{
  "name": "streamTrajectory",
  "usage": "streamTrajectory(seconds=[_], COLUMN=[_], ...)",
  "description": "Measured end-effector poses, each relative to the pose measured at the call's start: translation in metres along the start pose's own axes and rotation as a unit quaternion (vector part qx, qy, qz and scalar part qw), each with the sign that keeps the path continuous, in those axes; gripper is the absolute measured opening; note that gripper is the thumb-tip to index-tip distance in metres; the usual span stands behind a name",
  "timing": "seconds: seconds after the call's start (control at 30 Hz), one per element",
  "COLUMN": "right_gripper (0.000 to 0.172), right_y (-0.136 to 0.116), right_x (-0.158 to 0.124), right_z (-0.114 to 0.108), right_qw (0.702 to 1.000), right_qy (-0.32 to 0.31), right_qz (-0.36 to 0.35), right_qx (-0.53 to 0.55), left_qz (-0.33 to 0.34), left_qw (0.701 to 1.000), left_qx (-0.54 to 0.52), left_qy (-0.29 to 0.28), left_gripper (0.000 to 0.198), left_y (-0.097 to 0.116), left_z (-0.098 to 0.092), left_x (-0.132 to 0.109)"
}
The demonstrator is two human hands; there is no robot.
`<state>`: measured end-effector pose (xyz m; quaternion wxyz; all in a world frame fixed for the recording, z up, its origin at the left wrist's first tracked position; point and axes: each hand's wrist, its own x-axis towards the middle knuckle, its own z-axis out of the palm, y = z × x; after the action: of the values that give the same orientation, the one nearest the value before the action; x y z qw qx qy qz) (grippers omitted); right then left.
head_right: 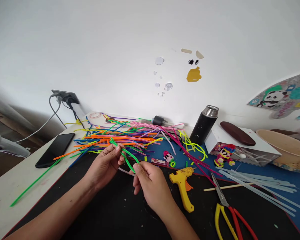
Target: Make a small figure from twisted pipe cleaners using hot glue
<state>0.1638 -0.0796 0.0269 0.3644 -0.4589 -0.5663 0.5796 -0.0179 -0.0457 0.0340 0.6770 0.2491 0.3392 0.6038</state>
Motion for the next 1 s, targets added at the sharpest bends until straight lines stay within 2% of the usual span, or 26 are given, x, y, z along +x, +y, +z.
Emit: streamTrajectory(seconds=[0.37,0.57,0.7,0.83,1.0], right_gripper=[0.051,0.047,0.044,0.043,0.031], right_y=[0.005,0.003,0.002,0.001,0.001], right_x=[0.002,0.0,0.0,-0.001,-0.003], right_z=[-0.006,-0.007,-0.006,-0.004,-0.002], right_qw=[0.992,0.986,0.983,0.965,0.918], right_qy=[0.019,-0.005,-0.003,0.015,0.092], right_qz=[-0.015,0.004,-0.007,-0.042,-0.12], right_qx=[-0.123,-0.167,-0.183,-0.258,-0.367], left_qz=[0.021,-0.015,0.007,0.009,0.005], left_qw=[0.998,1.0,1.0,0.999,0.998], left_qx=[0.061,0.0,-0.007,-0.013,-0.017], left_qy=[-0.013,-0.002,0.02,0.049,0.066], left_gripper=[0.034,0.034,0.036,0.038,0.032], left_y=[-0.002,0.0,0.0,-0.001,-0.004], left_z=[-0.006,-0.007,-0.008,-0.009,-0.01], left_x=[0.006,0.007,0.009,0.011,0.01])
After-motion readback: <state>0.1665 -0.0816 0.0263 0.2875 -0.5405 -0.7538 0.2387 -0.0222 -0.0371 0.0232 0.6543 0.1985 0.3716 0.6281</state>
